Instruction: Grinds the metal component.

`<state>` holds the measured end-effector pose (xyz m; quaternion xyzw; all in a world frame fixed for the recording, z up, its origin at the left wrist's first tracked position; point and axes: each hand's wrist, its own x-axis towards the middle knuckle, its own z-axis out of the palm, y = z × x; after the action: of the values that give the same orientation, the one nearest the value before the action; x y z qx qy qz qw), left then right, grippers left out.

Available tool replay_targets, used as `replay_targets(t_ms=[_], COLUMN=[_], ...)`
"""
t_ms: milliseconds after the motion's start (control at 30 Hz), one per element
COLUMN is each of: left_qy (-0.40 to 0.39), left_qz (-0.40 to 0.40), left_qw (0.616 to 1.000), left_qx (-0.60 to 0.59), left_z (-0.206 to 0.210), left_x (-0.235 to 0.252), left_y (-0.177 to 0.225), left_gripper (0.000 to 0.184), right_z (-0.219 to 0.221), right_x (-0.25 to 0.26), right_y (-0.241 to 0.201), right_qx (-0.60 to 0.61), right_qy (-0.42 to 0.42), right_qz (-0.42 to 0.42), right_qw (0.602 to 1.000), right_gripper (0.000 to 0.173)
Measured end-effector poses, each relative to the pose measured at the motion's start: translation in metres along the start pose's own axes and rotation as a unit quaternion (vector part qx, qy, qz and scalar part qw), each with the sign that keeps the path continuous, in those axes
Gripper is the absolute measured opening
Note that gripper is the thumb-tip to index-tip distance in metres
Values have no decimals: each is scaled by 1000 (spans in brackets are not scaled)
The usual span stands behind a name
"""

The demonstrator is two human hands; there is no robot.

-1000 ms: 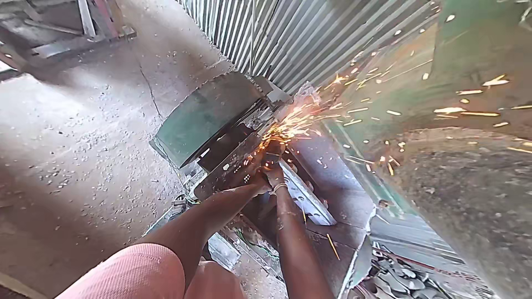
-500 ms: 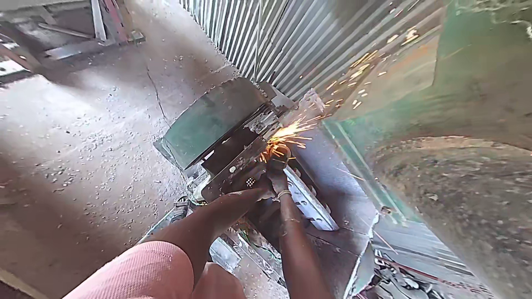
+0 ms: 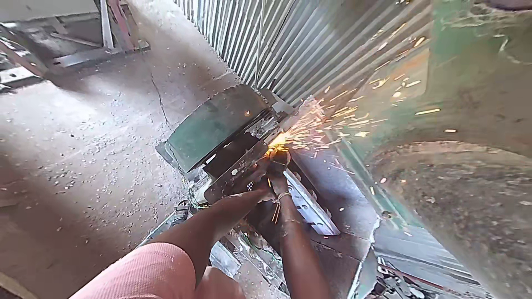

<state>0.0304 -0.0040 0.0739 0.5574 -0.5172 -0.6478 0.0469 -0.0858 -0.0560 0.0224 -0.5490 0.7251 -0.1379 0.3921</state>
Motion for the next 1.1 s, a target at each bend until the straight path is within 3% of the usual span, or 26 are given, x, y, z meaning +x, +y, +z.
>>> replay_targets(t_ms=[167,300,433,500,633,767,867,1000,1100], left_qy=[35,29,16,37,18,42,20,22,12], left_qz=[-8,-8,4,24,-19,-40,-25,-33,-44], left_qw=[999,998,1000,999,999,998,999,999,999], left_qx=[-29,-48,10,19,27,11,6,27,29], left_z=[5,-2,-8,-2,-4,-6,-11,-11,-16], left_x=[14,-3,-12,1,9,1,-15,-6,-15], left_y=[-6,0,2,-7,-4,-6,-5,1,4], left_gripper=[79,80,66,69,65,79,66,71,64], right_z=[0,0,2,3,2,4,5,5,5], right_x=[0,-3,6,6,2,5,9,5,3], right_y=[-1,-4,-2,-3,-9,-7,-3,-9,-10], right_qx=[19,8,7,9,-9,10,-3,9,3], right_qy=[2,3,-5,-5,-6,3,6,2,6], right_qz=[1,-8,-1,-1,-12,9,0,-1,-3], right_qw=[1000,1000,1000,1000,1000,1000,1000,1000,1000], right_gripper=[61,55,64,63,59,59,60,57,59])
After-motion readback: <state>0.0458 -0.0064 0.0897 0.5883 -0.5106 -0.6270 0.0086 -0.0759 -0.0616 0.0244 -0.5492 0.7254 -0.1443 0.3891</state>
